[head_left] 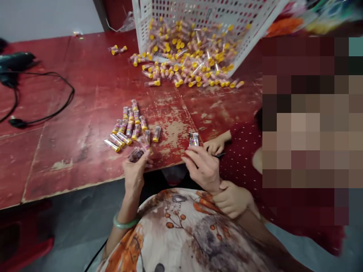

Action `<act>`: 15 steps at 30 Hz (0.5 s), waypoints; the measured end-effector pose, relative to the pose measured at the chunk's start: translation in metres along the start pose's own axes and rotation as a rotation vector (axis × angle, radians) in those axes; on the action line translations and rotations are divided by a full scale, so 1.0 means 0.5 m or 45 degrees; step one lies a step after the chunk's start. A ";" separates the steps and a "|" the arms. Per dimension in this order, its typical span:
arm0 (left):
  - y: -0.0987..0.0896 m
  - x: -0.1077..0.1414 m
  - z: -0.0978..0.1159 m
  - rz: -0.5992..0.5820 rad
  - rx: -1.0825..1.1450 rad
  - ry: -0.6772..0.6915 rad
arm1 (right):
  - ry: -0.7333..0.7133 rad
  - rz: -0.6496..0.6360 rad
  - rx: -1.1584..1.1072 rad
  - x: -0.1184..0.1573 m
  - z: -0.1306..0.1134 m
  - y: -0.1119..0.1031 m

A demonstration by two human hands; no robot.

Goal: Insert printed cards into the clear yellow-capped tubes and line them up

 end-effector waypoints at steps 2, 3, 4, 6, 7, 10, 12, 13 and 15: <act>-0.053 -0.028 0.015 0.184 -0.156 0.127 | 0.052 0.047 0.025 -0.002 0.028 -0.009; -0.067 -0.041 0.022 0.213 -0.237 0.174 | 0.073 0.062 0.027 -0.005 0.041 -0.012; -0.072 -0.054 0.026 0.201 -0.324 0.210 | 0.093 0.073 0.021 -0.008 0.053 -0.015; -0.065 -0.080 0.030 0.105 -0.496 0.258 | 0.127 0.086 -0.005 -0.019 0.078 -0.018; -0.059 -0.090 0.030 0.049 -0.576 0.274 | 0.149 0.095 -0.011 -0.026 0.092 -0.019; -0.054 -0.109 0.033 0.003 -0.653 0.268 | 0.219 0.174 0.015 -0.055 0.131 -0.027; -0.066 -0.108 0.034 0.056 -0.605 0.191 | 0.260 0.233 0.035 -0.080 0.151 -0.034; -0.075 -0.104 0.033 0.098 -0.588 0.136 | 0.271 0.256 0.048 -0.093 0.158 -0.036; -0.096 -0.097 0.025 0.166 -0.608 0.030 | 0.279 0.283 0.128 -0.117 0.172 -0.037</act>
Point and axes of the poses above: each hand's wrist, its own x-axis away from the middle knuckle, its own y-axis out of the palm, z = x × y, the point moved 8 cm from there along -x, towards the middle knuckle, and after that the axes turned 15 degrees about -x, right-handed, at the moved point
